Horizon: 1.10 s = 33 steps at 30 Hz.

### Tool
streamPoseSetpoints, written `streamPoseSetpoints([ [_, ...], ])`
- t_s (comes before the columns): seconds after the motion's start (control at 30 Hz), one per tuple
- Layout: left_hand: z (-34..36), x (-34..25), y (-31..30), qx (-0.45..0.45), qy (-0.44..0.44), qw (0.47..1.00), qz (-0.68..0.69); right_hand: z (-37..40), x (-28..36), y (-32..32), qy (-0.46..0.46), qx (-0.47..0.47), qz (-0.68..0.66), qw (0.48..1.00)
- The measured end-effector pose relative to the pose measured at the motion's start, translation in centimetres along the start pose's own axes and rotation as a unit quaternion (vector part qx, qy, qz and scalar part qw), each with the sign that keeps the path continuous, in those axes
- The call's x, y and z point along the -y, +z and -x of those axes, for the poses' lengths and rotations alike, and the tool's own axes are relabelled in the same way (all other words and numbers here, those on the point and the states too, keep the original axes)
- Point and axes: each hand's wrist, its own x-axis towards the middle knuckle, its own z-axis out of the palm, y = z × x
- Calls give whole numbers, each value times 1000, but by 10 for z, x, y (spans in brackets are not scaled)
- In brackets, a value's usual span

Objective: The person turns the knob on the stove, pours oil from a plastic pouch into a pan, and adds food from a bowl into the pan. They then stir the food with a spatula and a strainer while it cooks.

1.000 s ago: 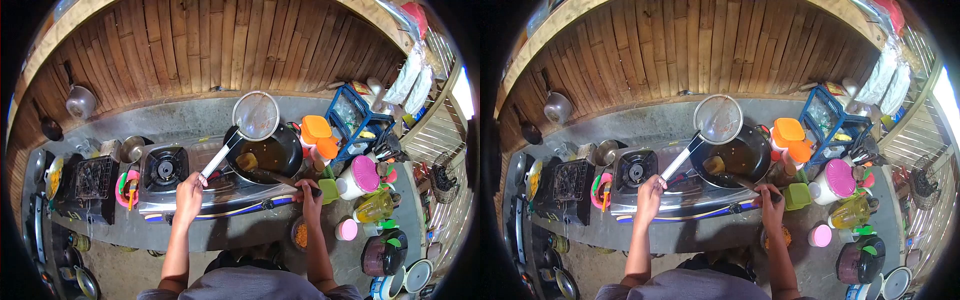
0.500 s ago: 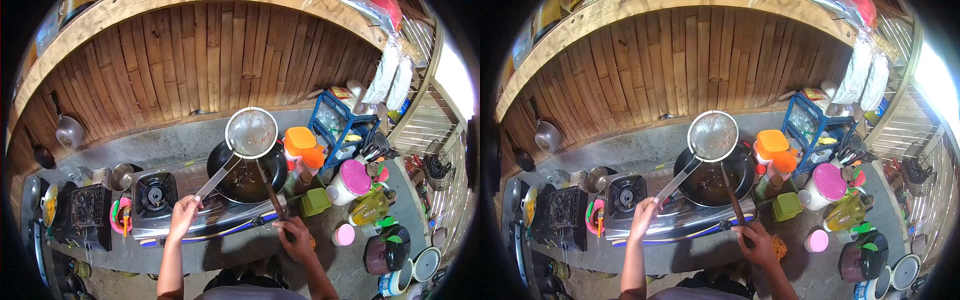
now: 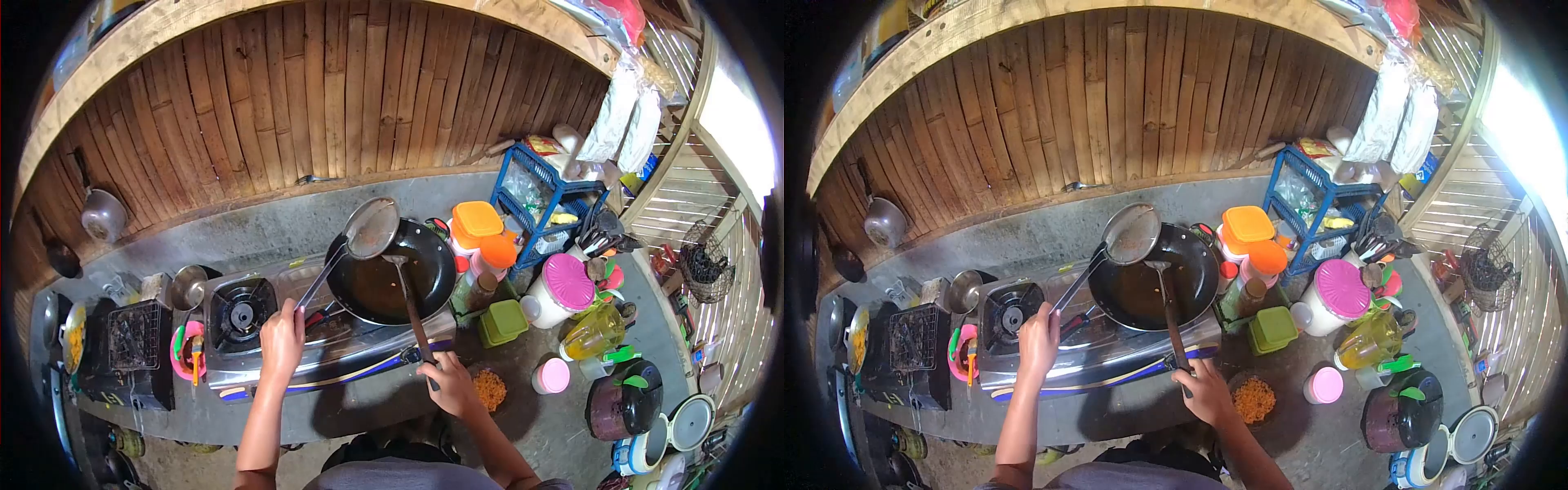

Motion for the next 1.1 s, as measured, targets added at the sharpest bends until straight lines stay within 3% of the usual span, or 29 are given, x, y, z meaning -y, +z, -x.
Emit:
streamPoseSetpoints([
  [0.33,-20,31,15,11,36,996,-78,-17,11,14,-17,-15,22,999],
  [0.47,-26,36,15,-19,44,998,-30,-25,24,17,-5,-41,1,999],
  [0.57,-23,42,24,14,-38,995,92,-29,32,19,6,-36,-18,999],
  [0.73,-10,74,57,51,-120,937,323,-30,33,21,29,-4,-29,999],
  [0.83,-7,81,62,111,-210,837,493,-31,36,18,43,14,-22,999],
  [0.97,-11,79,55,123,-255,787,548,-34,37,18,42,14,-22,999],
  [1.1,-13,84,52,143,-262,771,563,-36,36,30,54,34,-23,998],
])
